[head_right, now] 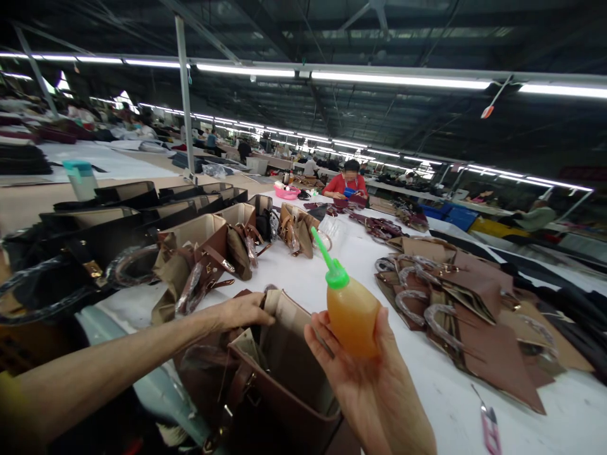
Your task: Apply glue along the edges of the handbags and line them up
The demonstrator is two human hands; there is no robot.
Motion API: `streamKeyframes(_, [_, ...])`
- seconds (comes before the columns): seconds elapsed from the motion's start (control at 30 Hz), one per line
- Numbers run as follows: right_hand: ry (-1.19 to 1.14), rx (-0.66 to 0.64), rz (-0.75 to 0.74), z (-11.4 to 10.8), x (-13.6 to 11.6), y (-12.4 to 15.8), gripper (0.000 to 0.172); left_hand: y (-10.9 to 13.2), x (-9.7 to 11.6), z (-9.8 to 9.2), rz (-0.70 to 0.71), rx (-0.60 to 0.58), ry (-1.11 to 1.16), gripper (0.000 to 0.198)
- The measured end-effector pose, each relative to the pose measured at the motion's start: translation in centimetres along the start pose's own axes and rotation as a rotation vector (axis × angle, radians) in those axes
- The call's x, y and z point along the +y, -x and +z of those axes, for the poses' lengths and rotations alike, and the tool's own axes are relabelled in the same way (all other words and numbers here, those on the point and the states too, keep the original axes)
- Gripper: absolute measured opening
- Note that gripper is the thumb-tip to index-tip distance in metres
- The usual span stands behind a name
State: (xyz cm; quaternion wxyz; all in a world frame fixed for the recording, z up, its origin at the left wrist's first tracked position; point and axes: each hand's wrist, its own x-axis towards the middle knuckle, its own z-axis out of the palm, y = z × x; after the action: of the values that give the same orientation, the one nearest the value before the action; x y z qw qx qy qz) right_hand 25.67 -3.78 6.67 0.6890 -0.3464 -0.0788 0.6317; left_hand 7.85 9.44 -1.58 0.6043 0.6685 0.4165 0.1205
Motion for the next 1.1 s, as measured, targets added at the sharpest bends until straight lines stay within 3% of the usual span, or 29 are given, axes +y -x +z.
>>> streamKeyframes(0.1, [-0.033,0.058,-0.011,-0.4,-0.8,0.4,0.040,0.5,1.2,-0.5,0.068,-0.011,0.209,0.021])
streamKeyframes(0.2, [-0.044,0.059,-0.005,-0.7,-1.5,1.0,0.041,1.0,3.4,-1.0,0.168,0.030,0.219,0.022])
streamKeyframes(0.43, [0.011,0.019,0.055,-1.3,-1.0,2.1,0.044,2.3,9.0,-3.5,0.330,0.008,-0.296,0.019])
streamKeyframes(0.57, [0.108,0.025,0.062,-2.6,-0.5,2.8,0.039,2.6,11.1,-4.0,0.246,-0.082,-0.627,0.012])
streamKeyframes(0.67, [0.243,0.088,-0.049,-3.9,-0.5,3.2,0.043,2.8,11.0,-3.5,0.064,-0.211,-0.761,0.008])
streamKeyframes(0.77, [0.425,0.161,-0.199,-5.3,-0.6,3.4,0.048,3.2,9.8,-2.9,-0.097,-0.340,-0.733,0.011])
streamKeyframes(0.87, [0.686,0.122,-0.330,-6.8,-0.7,3.0,0.057,3.4,8.3,-2.6,-0.166,-0.408,-0.683,0.020])
streamKeyframes(0.97, [0.950,0.030,-0.363,-7.9,-0.5,2.5,0.063,3.1,6.8,-2.7,-0.231,-0.452,-0.642,0.020])
streamKeyframes(1.1, [1.064,0.066,-0.475,-7.9,0.2,2.1,0.062,2.3,5.3,-3.0,-0.280,-0.532,-0.605,0.015])
